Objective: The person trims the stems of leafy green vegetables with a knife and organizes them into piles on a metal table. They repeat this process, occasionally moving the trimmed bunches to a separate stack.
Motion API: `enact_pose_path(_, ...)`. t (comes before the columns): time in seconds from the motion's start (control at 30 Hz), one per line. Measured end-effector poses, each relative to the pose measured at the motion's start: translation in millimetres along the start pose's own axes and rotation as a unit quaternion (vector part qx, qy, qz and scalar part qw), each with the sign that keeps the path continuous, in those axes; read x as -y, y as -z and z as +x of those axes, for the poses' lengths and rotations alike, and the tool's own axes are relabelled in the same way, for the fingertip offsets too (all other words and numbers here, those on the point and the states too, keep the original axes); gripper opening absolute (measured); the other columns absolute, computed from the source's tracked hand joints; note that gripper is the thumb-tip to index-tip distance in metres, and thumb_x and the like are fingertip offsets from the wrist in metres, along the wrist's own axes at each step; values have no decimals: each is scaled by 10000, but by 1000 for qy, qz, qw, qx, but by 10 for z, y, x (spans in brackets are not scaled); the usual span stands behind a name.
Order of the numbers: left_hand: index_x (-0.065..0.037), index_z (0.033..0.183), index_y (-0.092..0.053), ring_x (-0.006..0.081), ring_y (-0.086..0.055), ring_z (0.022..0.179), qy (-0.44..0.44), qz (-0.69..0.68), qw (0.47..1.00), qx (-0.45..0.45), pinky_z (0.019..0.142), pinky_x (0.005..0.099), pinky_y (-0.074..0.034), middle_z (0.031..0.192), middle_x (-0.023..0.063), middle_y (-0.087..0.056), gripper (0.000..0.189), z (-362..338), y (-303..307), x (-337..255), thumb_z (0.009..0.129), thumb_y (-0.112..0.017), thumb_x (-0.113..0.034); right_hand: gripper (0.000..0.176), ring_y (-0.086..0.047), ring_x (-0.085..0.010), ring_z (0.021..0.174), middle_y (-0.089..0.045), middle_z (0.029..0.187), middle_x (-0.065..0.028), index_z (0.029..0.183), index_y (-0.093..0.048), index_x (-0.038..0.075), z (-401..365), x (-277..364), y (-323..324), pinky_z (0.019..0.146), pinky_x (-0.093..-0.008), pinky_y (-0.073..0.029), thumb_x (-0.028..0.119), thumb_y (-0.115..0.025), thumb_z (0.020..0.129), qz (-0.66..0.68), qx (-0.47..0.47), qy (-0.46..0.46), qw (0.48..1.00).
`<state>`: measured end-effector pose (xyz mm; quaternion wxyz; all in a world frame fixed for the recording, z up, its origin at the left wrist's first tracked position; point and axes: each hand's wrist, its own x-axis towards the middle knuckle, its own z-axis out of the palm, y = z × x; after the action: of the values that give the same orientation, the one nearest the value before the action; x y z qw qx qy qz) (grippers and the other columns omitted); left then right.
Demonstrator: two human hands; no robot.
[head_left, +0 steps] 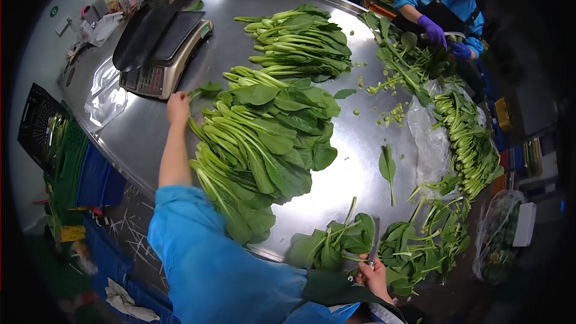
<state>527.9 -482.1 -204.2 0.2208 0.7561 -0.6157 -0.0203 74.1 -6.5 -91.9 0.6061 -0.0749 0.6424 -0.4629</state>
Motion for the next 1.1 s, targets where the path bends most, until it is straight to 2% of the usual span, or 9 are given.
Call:
enact_pose_path(0.13,-53,897,-623,200,-563,753,-32,-386,913,-124,659,274,-445,853,67,-583,104,-124,519,-225,822,-554,-76,215,-467,-132,390,-490,554,-49,1039,-499,13,60,6,4,372,-252,-376,36,-562,835,18,-9,7,1000)
enact_pose_path(0.3,-47,863,-609,194,-545,742,-291,-319,890,-145,670,274,-436,787,53,-571,94,-960,1388,-1252,773,-595,-23,225,-459,-128,399,-487,578,-47,1058,-490,12,93,23,-37,385,-246,-378,29,-550,841,-20,7,5,1000)
enact_pose_path(0.43,-46,849,-615,256,-577,811,-457,-197,860,110,718,340,-453,858,83,-608,173,-1197,1244,-1484,682,-647,-17,227,-459,-122,404,-488,584,-44,1064,-485,11,63,18,-32,386,-239,-372,25,-544,845,-16,4,18,1000)
enact_pose_path(0.5,-52,870,-621,245,-583,869,-430,-203,865,160,756,342,-453,903,67,-627,188,-1175,1058,-1447,686,-657,-44,227,-459,-114,406,-491,588,-41,1065,-485,14,31,23,-13,389,-232,-366,18,-543,846,-4,-15,33,999)
enact_pose_path(0.57,-70,902,-624,250,-562,954,-113,-366,905,184,839,367,-416,972,59,-624,224,-1039,940,-1504,682,-668,-68,228,-460,-111,407,-491,586,-38,1064,-486,17,6,29,-5,389,-229,-363,16,-546,844,13,-15,38,999)
enact_pose_path(0.6,-70,902,-624,250,-562,954,-113,-366,904,189,839,367,-416,972,59,-624,224,-947,849,-1530,682,-668,-68,229,-461,-107,408,-491,583,-35,1064,-487,20,-17,23,-5,389,-226,-360,14,-548,843,25,-5,40,999)
enact_pose_path(0.67,-81,908,-622,249,-536,1014,-316,-96,944,-16,889,375,-371,1021,58,-611,210,-695,662,-1560,700,-659,-80,230,-461,-107,408,-487,574,-31,1063,-488,23,-38,26,-24,387,-226,-358,20,-552,842,28,-14,37,999)
enact_pose_path(0.9,-90,820,-610,247,-574,788,-301,-186,935,11,836,358,-375,799,39,-633,103,-507,796,-1584,722,-634,-69,229,-465,-105,408,-490,559,-23,1062,-490,27,-33,-45,72,385,-226,-358,54,-551,844,-1,-30,54,998)
enact_pose_path(1.1,-82,1000,-571,254,-539,956,-487,-100,866,55,860,364,-384,999,89,-588,329,-1396,1274,-2153,688,-661,-29,317,-455,-83,437,-487,590,-10,1143,-444,39,-78,-104,143,411,-215,-369,94,-560,853,-17,19,67,997)
